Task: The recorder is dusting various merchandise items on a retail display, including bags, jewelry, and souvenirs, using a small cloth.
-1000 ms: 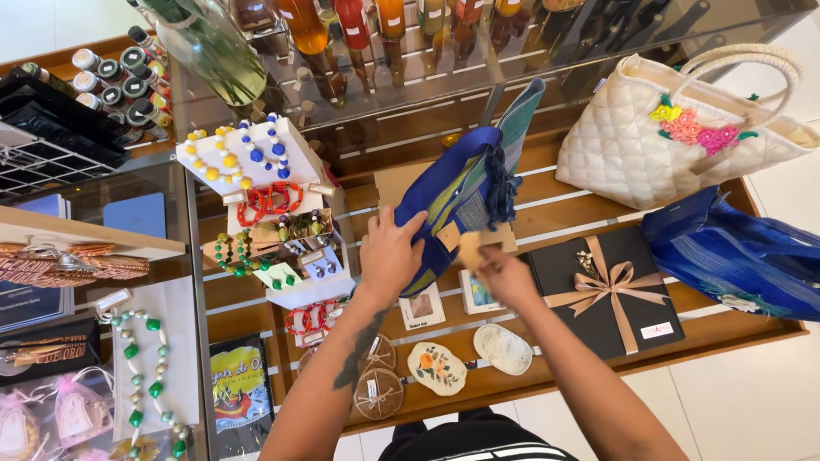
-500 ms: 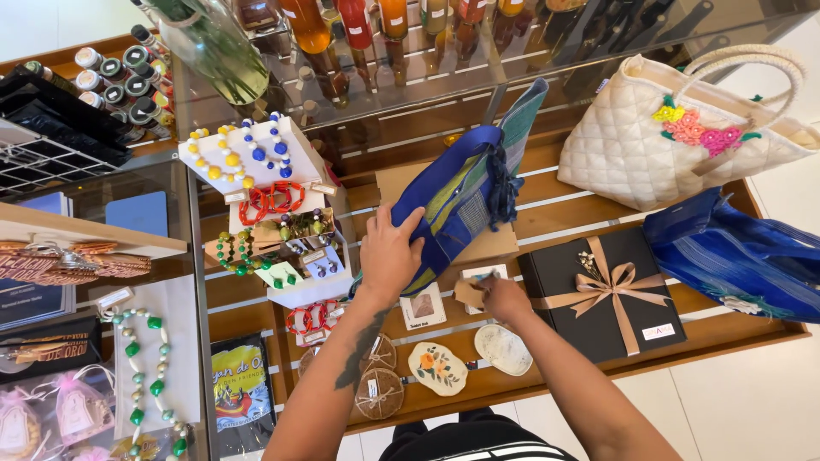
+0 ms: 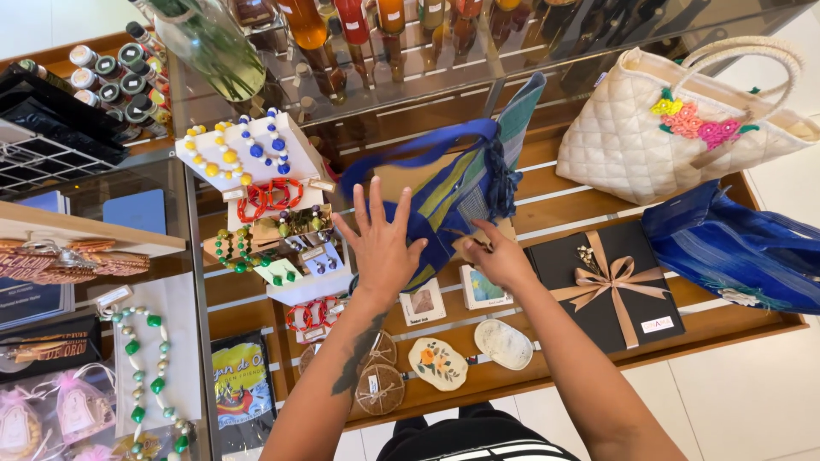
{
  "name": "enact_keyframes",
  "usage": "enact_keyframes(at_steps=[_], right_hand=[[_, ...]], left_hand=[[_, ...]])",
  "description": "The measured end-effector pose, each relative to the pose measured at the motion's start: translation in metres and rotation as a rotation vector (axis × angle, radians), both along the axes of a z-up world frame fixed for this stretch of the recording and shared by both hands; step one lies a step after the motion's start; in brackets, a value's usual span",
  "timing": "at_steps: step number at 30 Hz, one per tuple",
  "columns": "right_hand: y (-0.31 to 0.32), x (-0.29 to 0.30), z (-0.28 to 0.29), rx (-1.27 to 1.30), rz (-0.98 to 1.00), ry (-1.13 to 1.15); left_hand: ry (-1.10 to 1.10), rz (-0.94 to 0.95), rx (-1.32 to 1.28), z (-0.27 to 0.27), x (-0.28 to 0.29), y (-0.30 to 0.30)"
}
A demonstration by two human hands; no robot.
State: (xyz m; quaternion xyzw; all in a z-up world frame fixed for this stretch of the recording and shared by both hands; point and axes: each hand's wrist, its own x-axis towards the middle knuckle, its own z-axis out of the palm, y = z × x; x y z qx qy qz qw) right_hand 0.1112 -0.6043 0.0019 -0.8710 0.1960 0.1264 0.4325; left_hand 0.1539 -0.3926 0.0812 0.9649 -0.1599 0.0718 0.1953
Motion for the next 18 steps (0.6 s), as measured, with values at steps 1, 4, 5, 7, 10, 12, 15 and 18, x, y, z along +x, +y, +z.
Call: enact_keyframes(at_steps=[1,4,5,7,10,12,15,18], right_hand=[[-0.002,0.001,-0.007,0.001,0.002,0.001],[-0.01,0.005,-0.029,0.042,0.044,-0.012],[-0.012,0.004,-0.038,0.043,0.082,-0.087],[-0.012,0.004,-0.037,0.043,0.121,-0.162],[-0.006,0.006,-0.012,0.016,0.105,-0.05],[-0.004,0.01,-0.004,-0.006,0.099,0.107],[-0.014,0.018,-0.03,-0.083,0.23,-0.016],[-0.016,0.029,-0.026,-0.172,0.358,0.015]], left_hand=[[0.001,0.002,0.001,-0.005,-0.001,0.001],[-0.051,-0.04,0.035,-0.02,-0.003,0.004],[-0.042,-0.044,0.07,-0.028,-0.004,0.004],[-0.032,-0.047,0.104,-0.039,-0.004,0.005],[0.065,-0.049,0.031,-0.048,-0.003,0.005],[-0.01,-0.069,0.039,-0.05,-0.004,0.004],[0.016,-0.069,0.055,-0.05,-0.004,0.003],[0.015,-0.063,0.049,-0.049,-0.004,0.005]])
